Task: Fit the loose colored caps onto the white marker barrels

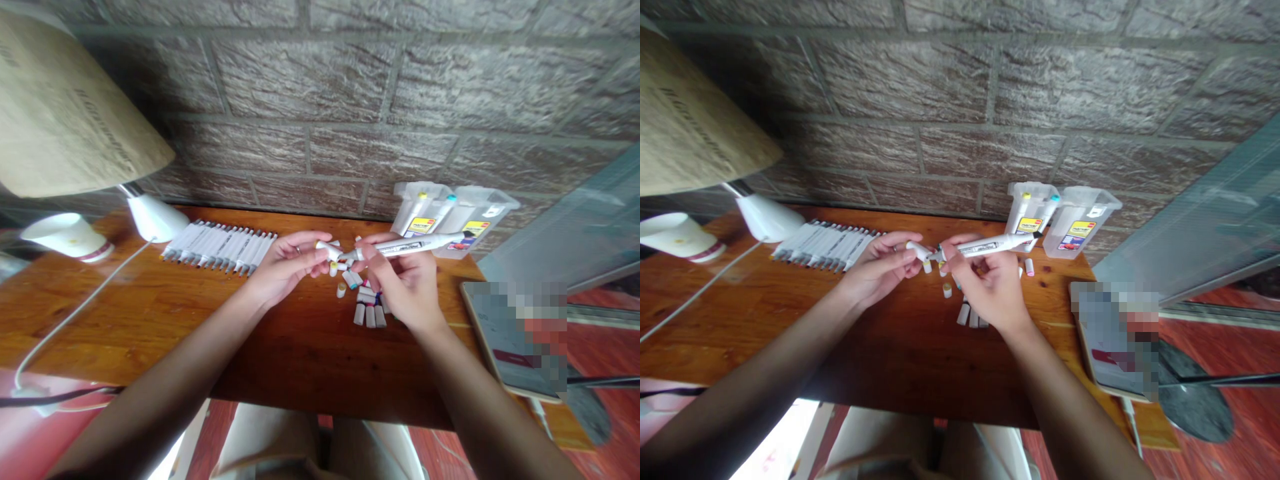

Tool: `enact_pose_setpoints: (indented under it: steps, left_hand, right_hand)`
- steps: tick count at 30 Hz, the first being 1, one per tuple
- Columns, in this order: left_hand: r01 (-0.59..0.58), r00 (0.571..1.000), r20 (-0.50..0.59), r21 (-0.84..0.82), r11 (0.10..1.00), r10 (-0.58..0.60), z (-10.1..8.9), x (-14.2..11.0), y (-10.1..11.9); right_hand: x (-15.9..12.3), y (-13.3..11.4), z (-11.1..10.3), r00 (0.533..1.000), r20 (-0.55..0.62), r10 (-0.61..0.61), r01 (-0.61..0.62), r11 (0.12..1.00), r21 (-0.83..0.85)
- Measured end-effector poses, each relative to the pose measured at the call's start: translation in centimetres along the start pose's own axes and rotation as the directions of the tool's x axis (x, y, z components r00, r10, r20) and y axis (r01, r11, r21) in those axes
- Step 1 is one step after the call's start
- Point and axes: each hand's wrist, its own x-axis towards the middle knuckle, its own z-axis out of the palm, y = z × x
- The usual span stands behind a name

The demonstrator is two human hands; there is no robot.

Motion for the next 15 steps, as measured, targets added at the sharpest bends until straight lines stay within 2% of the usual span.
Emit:
enact_pose_setpoints:
  steps: [15]
  left_hand:
    - [0.0, 1.0, 0.018, -0.032, 0.999, 0.001, -0.39, 0.0, 0.08]
  right_hand:
    - [0.1, -0.06, -0.04, 1.0, -0.012, -0.019, 0.02, 0.999, 0.039]
